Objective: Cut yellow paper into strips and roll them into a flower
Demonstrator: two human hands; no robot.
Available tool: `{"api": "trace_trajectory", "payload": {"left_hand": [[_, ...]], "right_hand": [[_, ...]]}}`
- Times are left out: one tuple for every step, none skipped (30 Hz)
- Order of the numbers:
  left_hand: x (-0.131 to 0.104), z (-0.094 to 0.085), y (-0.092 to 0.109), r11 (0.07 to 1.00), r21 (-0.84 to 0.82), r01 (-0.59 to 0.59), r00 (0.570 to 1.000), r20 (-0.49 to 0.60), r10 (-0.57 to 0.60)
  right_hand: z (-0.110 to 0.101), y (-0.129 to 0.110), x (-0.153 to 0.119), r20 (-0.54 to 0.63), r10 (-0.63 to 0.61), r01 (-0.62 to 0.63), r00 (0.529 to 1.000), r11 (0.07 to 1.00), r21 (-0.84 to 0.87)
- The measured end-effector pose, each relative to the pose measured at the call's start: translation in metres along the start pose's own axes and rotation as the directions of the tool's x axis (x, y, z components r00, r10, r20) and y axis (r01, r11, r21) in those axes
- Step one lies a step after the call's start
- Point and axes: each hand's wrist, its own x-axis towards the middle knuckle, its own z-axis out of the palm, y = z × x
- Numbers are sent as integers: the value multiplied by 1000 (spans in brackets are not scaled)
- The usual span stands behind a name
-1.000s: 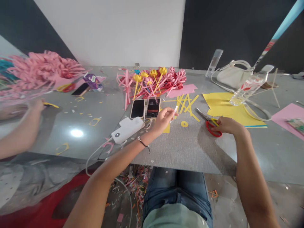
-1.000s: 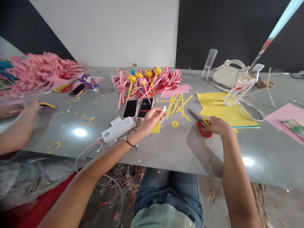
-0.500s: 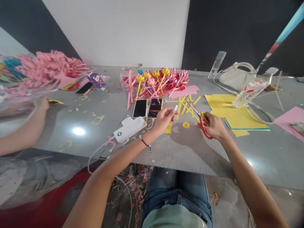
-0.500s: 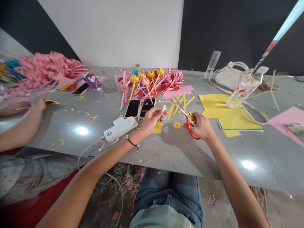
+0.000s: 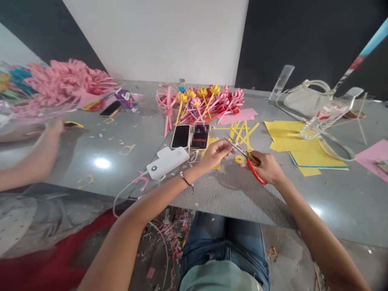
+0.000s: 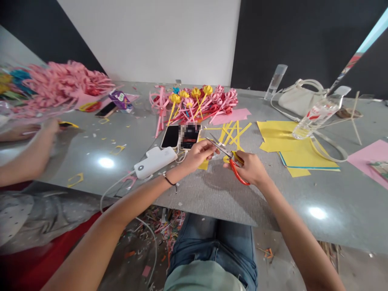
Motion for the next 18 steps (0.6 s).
{"api": "trace_trajectory", "payload": {"left_hand": [[0, 0, 0, 1000, 3, 7, 1000, 8, -7], [-1, 0, -1, 1000, 2, 10, 1000, 15, -10], [-1, 0, -1, 1000, -2, 11, 1000, 18, -11], [-1, 0, -2, 1000, -6, 10, 1000, 15, -10], [0, 0, -3, 1000, -10, 8, 1000, 10, -8], [0, 0, -3, 1000, -15, 6, 1000, 3, -5], [0, -1, -4, 1000, -21, 3, 1000, -4, -3], [1, -1, -4, 1000, -27, 0, 1000, -12, -1], [1, -1, -5, 999, -32, -2, 1000, -17, 2], [1, -1, -5, 999, -34, -4, 1000, -19, 3], [1, -1, -5, 999, -32, -4, 1000, -19, 3], [1, -1, -5, 1000, -29, -4, 1000, -18, 3], [1, -1, -6, 1000, -27, -3, 1000, -16, 2], [1, -1, -6, 1000, -24, -1, 1000, -13, 1], [1, -1, -6, 1000, -20, 1, 1000, -10, -1], [1, -1, -7, 1000, -17, 3, 1000, -7, -3], [1, -1, -7, 1000, -14, 6, 1000, -6, -6], [0, 0, -7, 1000, -11, 10, 1000, -6, -10]], "right_hand": [[0, -1, 0, 5, 1, -1, 1000, 1000, 0], [1, -1, 0, 9, 2, -2, 1000, 1000, -2], [1, -1, 0, 13, 4, -4, 1000, 1000, -5], [1, -1, 0, 15, 6, -6, 1000, 1000, -6], [1, -1, 0, 16, 7, -7, 1000, 1000, -7], [1, 0, 0, 19, 8, -8, 1000, 1000, -5], [1, 0, 0, 22, 7, -7, 1000, 1000, -3], [1, 1, 0, 23, 7, -7, 1000, 1000, -2], [1, 1, 0, 23, 8, -8, 1000, 1000, -2], [1, 1, 0, 25, 10, -10, 1000, 1000, -3], [0, 0, 0, 25, 11, -11, 1000, 1000, -5], [0, 0, 0, 27, 12, -12, 1000, 1000, -6], [0, -1, 0, 29, 12, -12, 1000, 1000, -6], [0, -1, 0, 32, 11, -10, 999, 1000, -5], [0, -2, 0, 33, 10, -10, 999, 1000, -3], [0, -2, 0, 33, 11, -11, 999, 1000, 0], [0, -2, 0, 31, 12, -12, 999, 1000, 3], [0, -2, 0, 31, 13, -13, 999, 1000, 5]]}}
